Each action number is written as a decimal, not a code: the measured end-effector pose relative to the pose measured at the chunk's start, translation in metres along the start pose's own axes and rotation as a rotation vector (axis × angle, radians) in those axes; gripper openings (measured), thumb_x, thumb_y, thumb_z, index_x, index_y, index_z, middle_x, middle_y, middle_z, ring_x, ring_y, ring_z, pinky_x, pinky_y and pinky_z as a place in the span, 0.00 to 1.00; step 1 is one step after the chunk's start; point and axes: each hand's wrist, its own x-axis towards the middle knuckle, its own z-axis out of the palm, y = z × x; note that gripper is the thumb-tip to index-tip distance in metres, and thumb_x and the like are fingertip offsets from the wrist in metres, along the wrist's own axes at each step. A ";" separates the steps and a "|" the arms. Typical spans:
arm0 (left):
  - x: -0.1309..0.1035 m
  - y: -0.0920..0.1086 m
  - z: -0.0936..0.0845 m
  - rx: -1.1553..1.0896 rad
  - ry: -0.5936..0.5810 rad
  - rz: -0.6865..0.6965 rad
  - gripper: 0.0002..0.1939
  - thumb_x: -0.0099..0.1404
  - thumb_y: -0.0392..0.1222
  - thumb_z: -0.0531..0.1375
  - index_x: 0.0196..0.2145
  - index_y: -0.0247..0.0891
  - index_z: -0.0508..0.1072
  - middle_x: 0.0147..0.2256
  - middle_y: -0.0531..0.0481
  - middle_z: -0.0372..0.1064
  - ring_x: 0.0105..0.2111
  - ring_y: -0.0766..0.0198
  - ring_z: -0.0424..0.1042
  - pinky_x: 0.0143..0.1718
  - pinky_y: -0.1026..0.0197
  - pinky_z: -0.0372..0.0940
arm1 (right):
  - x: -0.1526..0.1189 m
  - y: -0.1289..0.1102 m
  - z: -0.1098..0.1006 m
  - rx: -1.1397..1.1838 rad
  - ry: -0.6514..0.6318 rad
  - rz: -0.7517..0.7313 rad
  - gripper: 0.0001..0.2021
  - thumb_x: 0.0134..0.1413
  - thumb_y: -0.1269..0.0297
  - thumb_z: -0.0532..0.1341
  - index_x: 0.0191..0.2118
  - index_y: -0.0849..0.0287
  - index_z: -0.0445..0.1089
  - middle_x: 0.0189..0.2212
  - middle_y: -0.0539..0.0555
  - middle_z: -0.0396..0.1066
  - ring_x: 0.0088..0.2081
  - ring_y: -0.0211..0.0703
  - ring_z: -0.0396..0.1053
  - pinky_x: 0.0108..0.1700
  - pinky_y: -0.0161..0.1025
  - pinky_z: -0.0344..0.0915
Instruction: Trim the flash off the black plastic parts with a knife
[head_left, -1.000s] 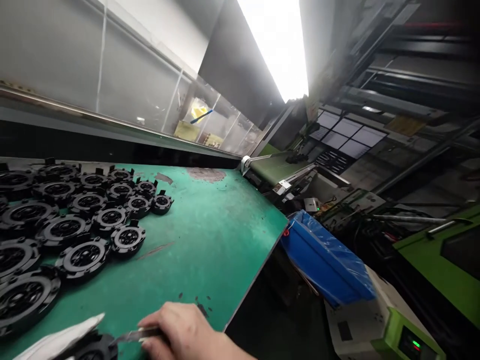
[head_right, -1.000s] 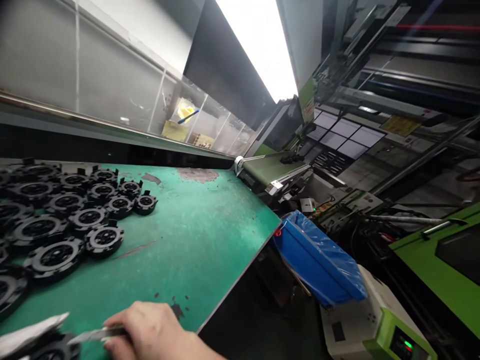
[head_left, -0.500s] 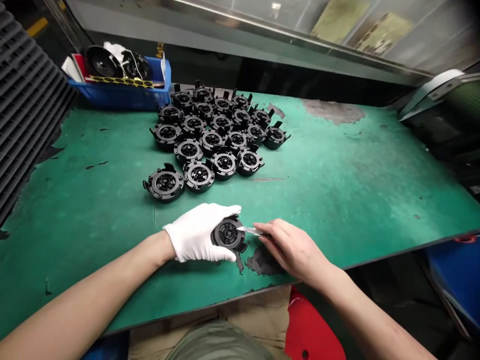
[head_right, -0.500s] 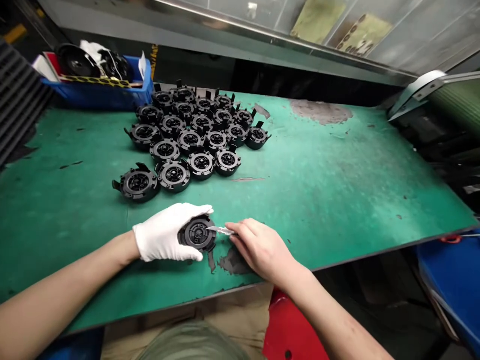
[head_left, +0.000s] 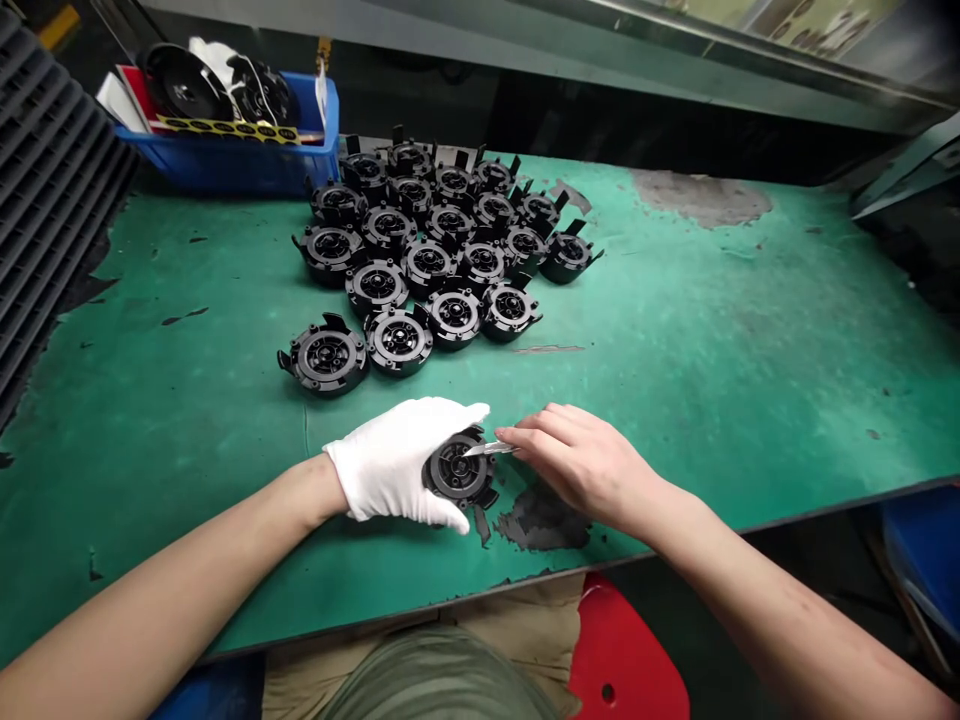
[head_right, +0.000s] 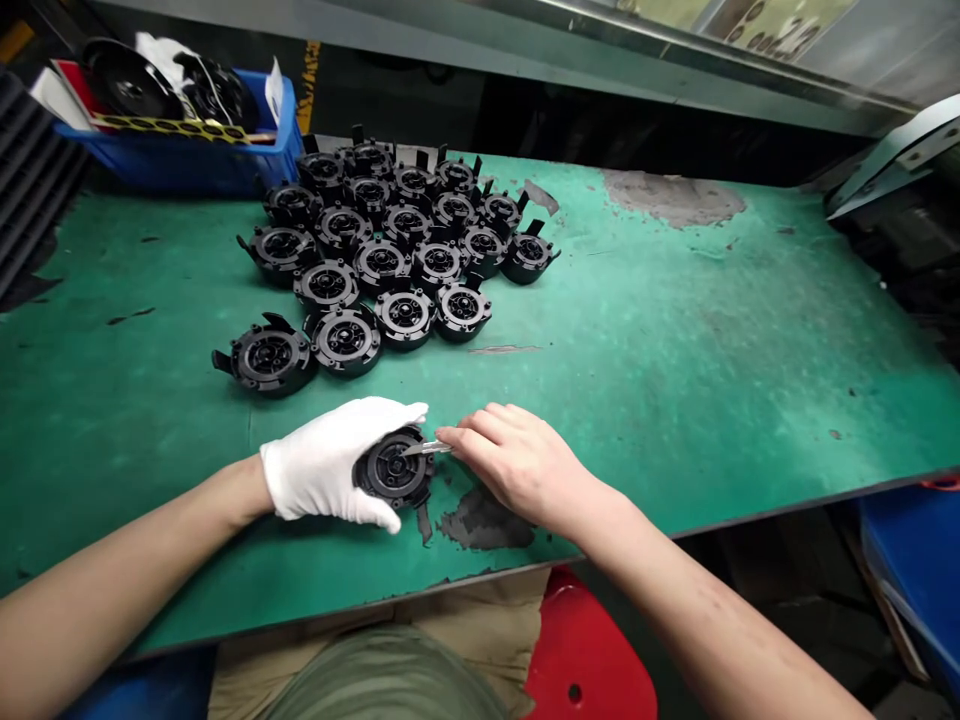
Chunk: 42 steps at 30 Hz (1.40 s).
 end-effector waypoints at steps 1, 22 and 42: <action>0.000 0.000 0.000 -0.003 0.000 0.008 0.63 0.53 0.72 0.75 0.74 0.37 0.58 0.64 0.31 0.71 0.63 0.35 0.72 0.66 0.36 0.68 | 0.001 0.002 0.000 0.001 -0.002 -0.010 0.12 0.77 0.68 0.57 0.59 0.60 0.72 0.43 0.57 0.78 0.40 0.45 0.70 0.43 0.43 0.66; 0.001 -0.001 -0.001 -0.037 0.007 -0.003 0.60 0.51 0.71 0.77 0.71 0.39 0.64 0.62 0.33 0.73 0.61 0.35 0.74 0.65 0.36 0.68 | 0.011 0.005 -0.017 -0.126 -0.087 -0.119 0.16 0.77 0.74 0.51 0.59 0.61 0.73 0.42 0.58 0.78 0.38 0.44 0.68 0.41 0.41 0.63; 0.001 0.001 -0.003 -0.002 -0.017 -0.026 0.59 0.50 0.69 0.78 0.71 0.40 0.64 0.63 0.34 0.73 0.62 0.35 0.73 0.66 0.37 0.68 | 0.003 -0.030 -0.026 -0.219 -0.080 -0.031 0.17 0.74 0.77 0.52 0.60 0.66 0.72 0.37 0.57 0.75 0.36 0.46 0.68 0.38 0.43 0.63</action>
